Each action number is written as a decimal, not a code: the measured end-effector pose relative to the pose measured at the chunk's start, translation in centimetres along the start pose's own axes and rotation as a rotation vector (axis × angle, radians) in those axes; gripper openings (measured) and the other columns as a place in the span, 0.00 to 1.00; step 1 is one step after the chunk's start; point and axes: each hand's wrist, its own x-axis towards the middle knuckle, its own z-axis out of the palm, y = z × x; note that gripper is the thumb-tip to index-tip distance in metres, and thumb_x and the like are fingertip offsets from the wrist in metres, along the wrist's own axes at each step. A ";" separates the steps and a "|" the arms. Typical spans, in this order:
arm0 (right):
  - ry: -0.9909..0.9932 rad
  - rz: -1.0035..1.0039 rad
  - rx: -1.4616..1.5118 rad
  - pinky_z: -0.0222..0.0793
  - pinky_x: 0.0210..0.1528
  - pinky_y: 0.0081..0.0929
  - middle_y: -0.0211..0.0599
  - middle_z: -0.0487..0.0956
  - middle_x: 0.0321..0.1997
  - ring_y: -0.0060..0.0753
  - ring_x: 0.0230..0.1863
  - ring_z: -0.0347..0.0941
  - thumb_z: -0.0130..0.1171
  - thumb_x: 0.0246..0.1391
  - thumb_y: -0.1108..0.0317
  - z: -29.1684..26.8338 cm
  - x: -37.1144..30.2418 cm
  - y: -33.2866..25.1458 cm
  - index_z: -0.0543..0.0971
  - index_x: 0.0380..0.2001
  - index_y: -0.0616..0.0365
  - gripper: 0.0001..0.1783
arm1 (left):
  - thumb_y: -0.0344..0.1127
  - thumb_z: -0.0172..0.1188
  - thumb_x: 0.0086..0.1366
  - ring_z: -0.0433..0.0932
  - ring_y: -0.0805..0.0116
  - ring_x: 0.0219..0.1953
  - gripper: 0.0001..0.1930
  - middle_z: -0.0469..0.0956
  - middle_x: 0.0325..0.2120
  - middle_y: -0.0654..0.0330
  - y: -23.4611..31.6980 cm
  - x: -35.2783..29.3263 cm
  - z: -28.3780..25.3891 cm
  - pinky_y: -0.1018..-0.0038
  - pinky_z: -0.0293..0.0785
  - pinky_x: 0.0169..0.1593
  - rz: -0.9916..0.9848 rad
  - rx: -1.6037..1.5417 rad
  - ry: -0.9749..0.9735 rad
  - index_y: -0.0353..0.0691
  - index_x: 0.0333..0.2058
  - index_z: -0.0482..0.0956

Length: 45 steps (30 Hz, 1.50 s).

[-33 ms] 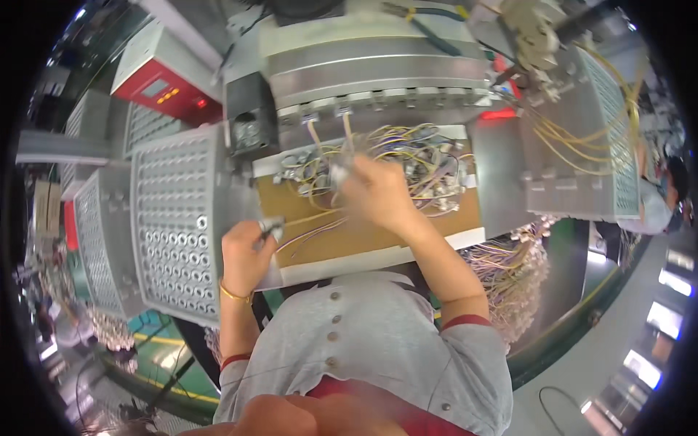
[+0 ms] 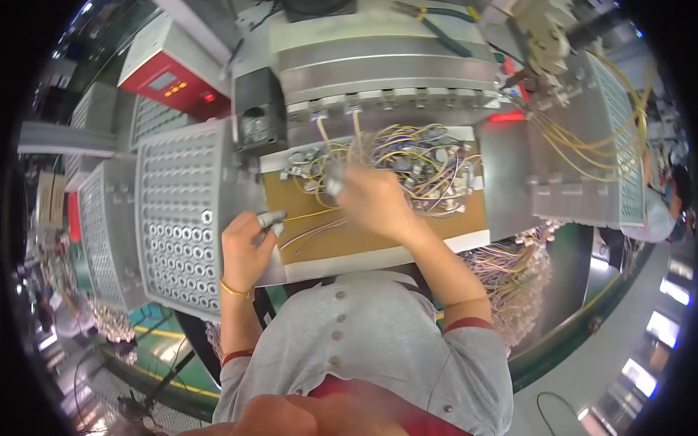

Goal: Assembling wire harnesses by connecting terminal wires and organizing finished components into a storage tray.

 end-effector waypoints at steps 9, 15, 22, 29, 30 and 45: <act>-0.344 0.028 0.268 0.56 0.17 0.19 0.32 0.65 0.14 0.19 0.15 0.60 0.53 0.41 0.76 3.7 -1.1 -0.2 0.70 0.23 0.61 0.03 | 0.24 0.58 0.40 0.68 0.58 0.23 0.15 0.68 0.18 0.56 -1.0 -1.9 -0.7 0.71 0.65 0.26 0.096 0.205 0.174 0.38 0.31 0.77; -0.270 0.269 0.468 0.57 0.19 0.13 0.24 0.70 0.18 0.10 0.19 0.61 0.52 0.43 0.76 2.3 -1.1 0.7 0.72 0.26 0.62 0.03 | 0.31 0.60 0.42 0.69 0.53 0.32 0.12 0.71 0.26 0.55 -8.7 -4.3 -6.1 0.63 0.62 0.41 -0.157 0.753 0.335 0.38 0.30 0.76; -0.194 0.263 0.402 0.56 0.19 0.12 0.22 0.70 0.17 0.08 0.19 0.61 0.54 0.43 0.74 2.7 -0.9 0.5 0.74 0.25 0.61 0.04 | 0.32 0.61 0.43 0.72 0.58 0.33 0.12 0.75 0.30 0.53 -7.4 -3.5 -6.2 0.69 0.68 0.38 -0.278 0.385 0.442 0.35 0.29 0.77; -0.158 0.100 0.273 0.54 0.17 0.12 0.23 0.67 0.15 0.09 0.17 0.57 0.53 0.41 0.76 3.0 -0.8 0.3 0.75 0.25 0.61 0.04 | 0.27 0.52 0.55 0.75 0.63 0.33 0.20 0.73 0.35 0.57 -0.7 -1.4 0.6 0.74 0.72 0.32 -0.596 -1.342 0.105 0.33 0.47 0.64; -0.170 0.151 0.250 0.53 0.17 0.12 0.22 0.66 0.15 0.09 0.17 0.56 0.54 0.41 0.76 3.0 -0.7 0.1 0.74 0.23 0.62 0.03 | 0.28 0.52 0.56 0.75 0.64 0.33 0.20 0.73 0.36 0.57 -0.8 -1.5 1.7 0.75 0.71 0.31 -0.569 -1.448 0.052 0.33 0.48 0.64; -0.245 0.265 0.413 0.59 0.21 0.26 0.36 0.68 0.16 0.25 0.17 0.62 0.56 0.34 0.65 1.5 -0.9 0.0 0.67 0.16 0.62 0.12 | 0.24 0.56 0.53 0.74 0.70 0.30 0.18 0.74 0.36 0.54 1.3 -0.6 4.3 0.81 0.72 0.26 -0.389 -1.169 0.062 0.29 0.44 0.68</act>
